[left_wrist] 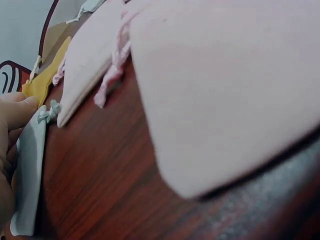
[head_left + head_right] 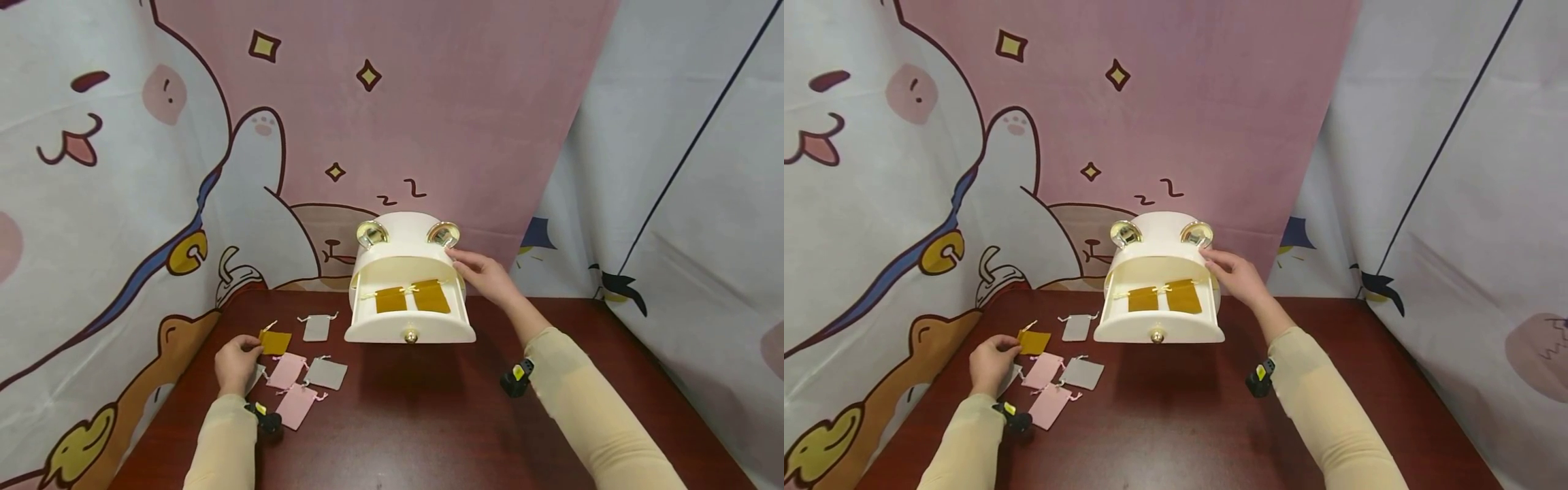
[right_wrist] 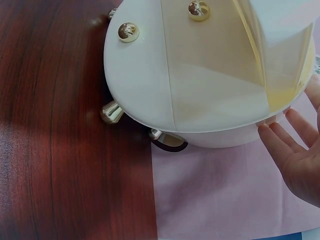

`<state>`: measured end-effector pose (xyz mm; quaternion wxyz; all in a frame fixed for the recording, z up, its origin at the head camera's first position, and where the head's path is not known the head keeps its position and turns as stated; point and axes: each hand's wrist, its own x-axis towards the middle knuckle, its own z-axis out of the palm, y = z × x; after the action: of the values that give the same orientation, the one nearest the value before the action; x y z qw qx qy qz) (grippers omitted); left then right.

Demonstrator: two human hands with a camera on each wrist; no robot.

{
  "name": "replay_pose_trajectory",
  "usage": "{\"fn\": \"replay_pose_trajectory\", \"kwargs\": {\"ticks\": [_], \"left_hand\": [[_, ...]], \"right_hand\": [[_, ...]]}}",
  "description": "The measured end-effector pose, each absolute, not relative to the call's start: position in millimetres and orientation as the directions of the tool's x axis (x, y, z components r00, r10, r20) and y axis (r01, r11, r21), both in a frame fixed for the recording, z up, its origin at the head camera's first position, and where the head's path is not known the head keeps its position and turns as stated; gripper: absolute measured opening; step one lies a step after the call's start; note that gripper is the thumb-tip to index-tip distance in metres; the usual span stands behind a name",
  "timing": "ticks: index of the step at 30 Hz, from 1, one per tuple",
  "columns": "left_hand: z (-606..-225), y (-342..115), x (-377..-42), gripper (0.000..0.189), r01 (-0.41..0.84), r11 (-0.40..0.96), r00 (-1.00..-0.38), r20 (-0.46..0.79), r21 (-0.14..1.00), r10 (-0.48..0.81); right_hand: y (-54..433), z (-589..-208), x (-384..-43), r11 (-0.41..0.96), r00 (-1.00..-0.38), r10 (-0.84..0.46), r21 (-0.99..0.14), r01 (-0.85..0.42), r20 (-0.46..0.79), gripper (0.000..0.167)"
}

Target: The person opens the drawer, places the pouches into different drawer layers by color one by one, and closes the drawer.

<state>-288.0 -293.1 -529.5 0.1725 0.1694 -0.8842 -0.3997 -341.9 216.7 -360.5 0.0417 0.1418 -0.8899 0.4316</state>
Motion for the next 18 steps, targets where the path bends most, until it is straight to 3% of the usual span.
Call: {"fn": "replay_pose_trajectory", "kwargs": {"ticks": [18], "left_hand": [[-527.8, -291.3, -292.5, 0.012, -0.070, 0.589, -0.856, 0.255, 0.805, -0.450]], "right_hand": [[217.5, -361.6, -342.2, 0.585, -0.955, -0.220, -0.756, -0.292, 0.199, 0.048]]}}
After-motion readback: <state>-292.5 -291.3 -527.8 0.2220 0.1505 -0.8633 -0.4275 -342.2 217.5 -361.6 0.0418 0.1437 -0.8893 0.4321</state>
